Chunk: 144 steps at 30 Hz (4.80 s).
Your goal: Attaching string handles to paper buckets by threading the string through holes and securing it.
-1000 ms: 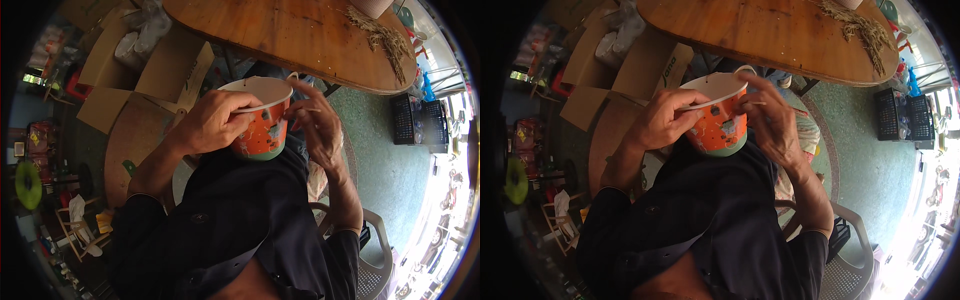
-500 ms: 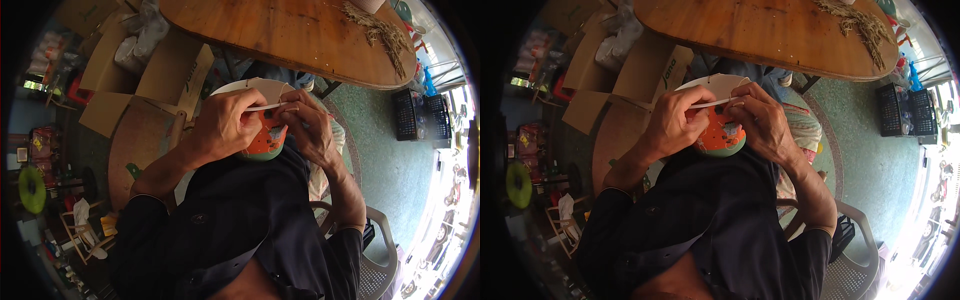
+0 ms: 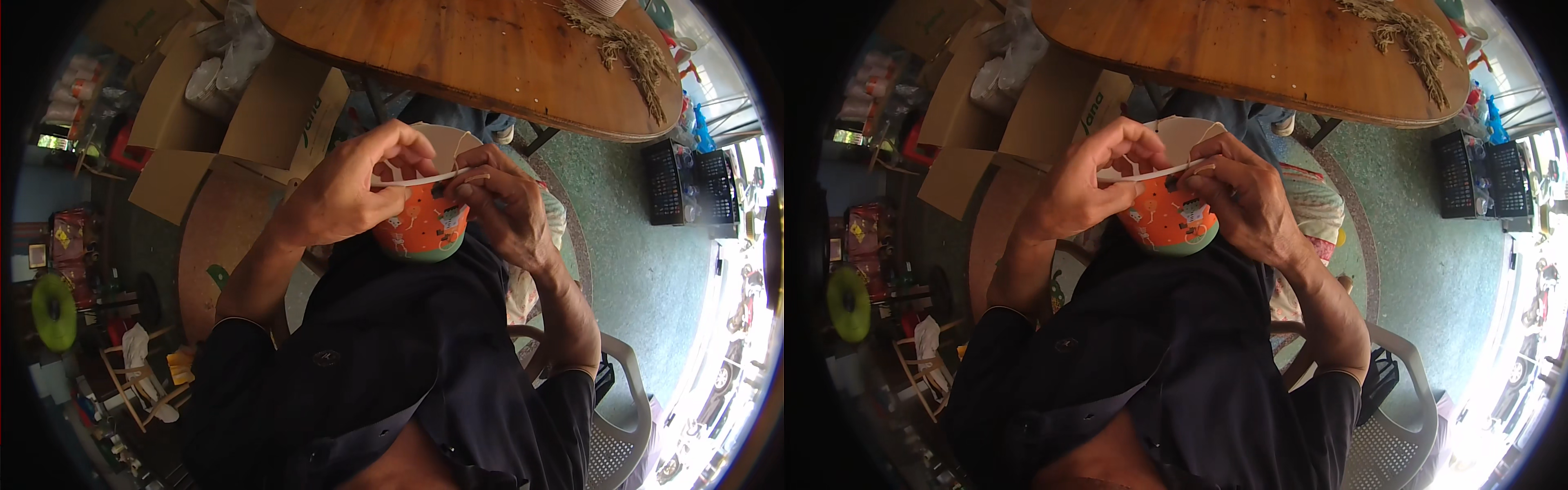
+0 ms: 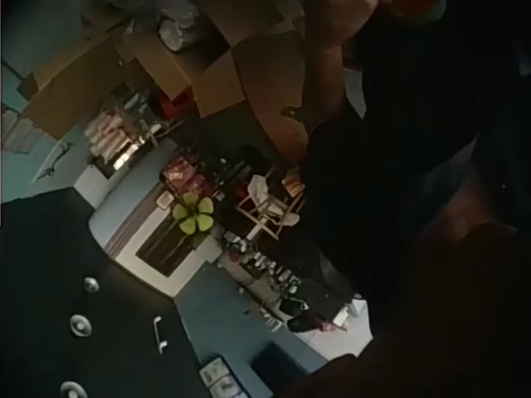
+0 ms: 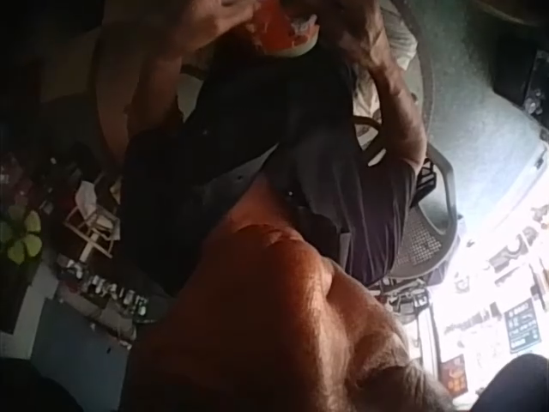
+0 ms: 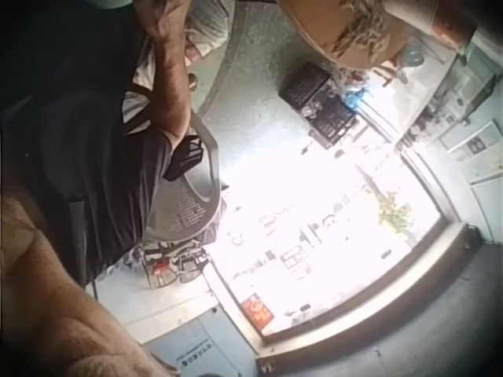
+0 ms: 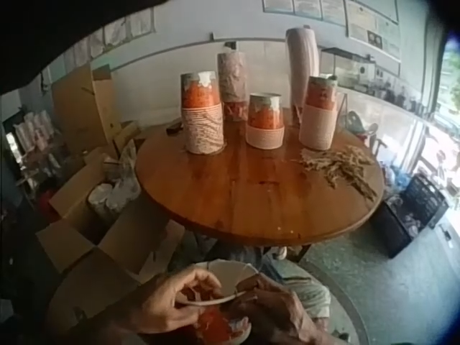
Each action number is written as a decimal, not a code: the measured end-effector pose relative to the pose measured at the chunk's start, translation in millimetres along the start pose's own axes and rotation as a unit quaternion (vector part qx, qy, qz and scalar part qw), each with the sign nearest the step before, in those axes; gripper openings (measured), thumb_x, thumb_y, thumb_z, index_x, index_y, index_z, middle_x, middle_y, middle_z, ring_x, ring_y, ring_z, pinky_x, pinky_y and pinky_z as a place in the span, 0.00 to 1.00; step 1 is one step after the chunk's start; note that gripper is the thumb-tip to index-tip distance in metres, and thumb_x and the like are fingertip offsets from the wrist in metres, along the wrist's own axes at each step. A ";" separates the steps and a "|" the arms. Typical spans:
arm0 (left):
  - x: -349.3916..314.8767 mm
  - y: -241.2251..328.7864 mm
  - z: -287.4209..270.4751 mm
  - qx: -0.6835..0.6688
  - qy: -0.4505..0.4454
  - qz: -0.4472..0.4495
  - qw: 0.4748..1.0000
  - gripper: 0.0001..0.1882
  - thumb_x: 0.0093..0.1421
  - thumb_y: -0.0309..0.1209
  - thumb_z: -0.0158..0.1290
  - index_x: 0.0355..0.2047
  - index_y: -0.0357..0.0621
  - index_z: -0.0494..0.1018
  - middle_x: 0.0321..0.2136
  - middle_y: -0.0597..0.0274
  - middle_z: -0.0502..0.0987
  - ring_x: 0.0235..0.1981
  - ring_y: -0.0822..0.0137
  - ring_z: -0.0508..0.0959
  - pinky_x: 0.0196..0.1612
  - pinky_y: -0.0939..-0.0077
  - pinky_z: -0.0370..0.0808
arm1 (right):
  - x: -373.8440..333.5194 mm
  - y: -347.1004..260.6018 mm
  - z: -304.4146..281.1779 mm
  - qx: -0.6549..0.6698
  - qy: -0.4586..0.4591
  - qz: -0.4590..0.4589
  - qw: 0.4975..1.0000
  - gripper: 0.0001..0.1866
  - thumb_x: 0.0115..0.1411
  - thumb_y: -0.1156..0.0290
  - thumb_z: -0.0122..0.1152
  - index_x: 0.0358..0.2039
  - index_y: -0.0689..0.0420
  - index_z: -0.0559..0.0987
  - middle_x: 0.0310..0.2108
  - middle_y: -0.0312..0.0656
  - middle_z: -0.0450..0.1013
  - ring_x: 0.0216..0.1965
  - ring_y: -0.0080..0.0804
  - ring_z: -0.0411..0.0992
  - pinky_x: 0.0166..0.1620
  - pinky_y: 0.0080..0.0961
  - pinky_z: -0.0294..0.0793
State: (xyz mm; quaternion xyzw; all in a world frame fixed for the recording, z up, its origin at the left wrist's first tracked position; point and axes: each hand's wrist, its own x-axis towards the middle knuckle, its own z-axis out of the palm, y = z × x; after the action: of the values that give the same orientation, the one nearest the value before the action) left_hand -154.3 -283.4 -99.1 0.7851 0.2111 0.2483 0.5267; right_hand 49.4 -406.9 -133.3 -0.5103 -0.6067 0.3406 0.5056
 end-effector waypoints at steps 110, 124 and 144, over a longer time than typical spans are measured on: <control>-4.2 -6.5 -9.8 0.075 -0.084 -0.009 0.994 0.27 0.55 0.28 0.72 0.53 0.40 0.73 0.37 0.61 0.84 0.41 0.69 0.82 0.46 0.69 0.81 | -16.4 -35.4 4.6 -0.137 0.033 0.000 0.990 0.04 0.58 0.77 0.67 0.32 0.64 0.81 0.33 0.46 0.79 0.33 0.41 0.80 0.37 0.32 0.77; -9.5 1.5 -5.2 0.089 -0.094 -0.042 0.991 0.25 0.56 0.23 0.69 0.52 0.39 0.73 0.28 0.63 0.82 0.33 0.73 0.81 0.39 0.72 0.81 | -15.5 -32.0 9.1 -0.093 0.035 0.058 0.993 0.06 0.59 0.75 0.67 0.32 0.65 0.82 0.32 0.46 0.80 0.34 0.35 0.80 0.39 0.31 0.77; -9.0 -2.9 -2.0 0.107 -0.073 0.000 0.992 0.27 0.54 0.27 0.72 0.53 0.40 0.75 0.35 0.63 0.80 0.31 0.74 0.79 0.39 0.73 0.81 | -16.6 -28.2 19.8 -0.139 0.082 0.038 0.986 0.05 0.58 0.76 0.68 0.31 0.64 0.82 0.32 0.46 0.80 0.32 0.39 0.82 0.35 0.32 0.78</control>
State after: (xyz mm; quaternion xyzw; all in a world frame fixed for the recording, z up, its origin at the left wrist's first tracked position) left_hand -162.8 -286.3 -102.7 0.8530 0.1978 0.1663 0.4535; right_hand 22.1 -427.8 -116.7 -0.6243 -0.5848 0.2291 0.4645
